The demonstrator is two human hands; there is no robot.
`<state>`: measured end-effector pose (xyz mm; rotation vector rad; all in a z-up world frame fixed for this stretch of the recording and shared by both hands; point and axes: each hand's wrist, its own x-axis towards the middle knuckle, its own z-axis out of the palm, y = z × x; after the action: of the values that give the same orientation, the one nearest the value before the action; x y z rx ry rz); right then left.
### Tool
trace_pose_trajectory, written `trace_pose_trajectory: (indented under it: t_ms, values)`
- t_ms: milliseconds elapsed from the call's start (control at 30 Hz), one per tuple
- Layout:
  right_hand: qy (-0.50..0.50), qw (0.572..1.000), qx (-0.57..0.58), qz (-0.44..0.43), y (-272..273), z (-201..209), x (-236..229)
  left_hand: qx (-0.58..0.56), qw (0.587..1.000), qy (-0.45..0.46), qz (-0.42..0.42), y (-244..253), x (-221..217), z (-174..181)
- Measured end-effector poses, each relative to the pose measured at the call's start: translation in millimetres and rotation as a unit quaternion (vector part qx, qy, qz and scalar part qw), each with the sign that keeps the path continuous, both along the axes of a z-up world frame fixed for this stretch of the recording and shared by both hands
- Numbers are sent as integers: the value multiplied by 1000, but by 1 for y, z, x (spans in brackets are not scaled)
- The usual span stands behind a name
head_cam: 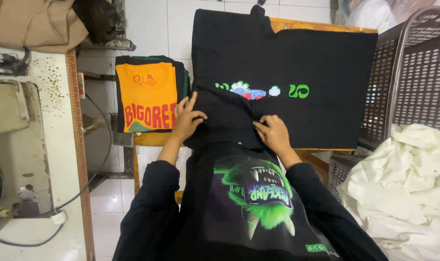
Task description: A person carefully folds a black t-shirt on a wooden board and attaches a brand tag.
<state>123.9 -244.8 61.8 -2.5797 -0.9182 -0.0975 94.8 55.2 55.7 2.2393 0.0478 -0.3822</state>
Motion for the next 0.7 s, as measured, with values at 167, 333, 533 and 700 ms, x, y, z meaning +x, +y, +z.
trace_pose_trajectory:
  t_ms: [167, 333, 533, 700]
  values:
    - [-26, 999, -48, 7, 4, -3, -2, 91, 983, -112, 108, -13, -22, -29]
    - [-60, 996, -3, -67, 29, 4, -1, 155, 925, -347, 11, -35, -2, -15]
    - [117, 939, 32, -322, 43, -15, 29, 217, 950, -207, -91, -50, 14, -29]
    - [137, 939, 16, -314, 15, -24, 56, 242, 952, -171, -79, -49, 15, -34]
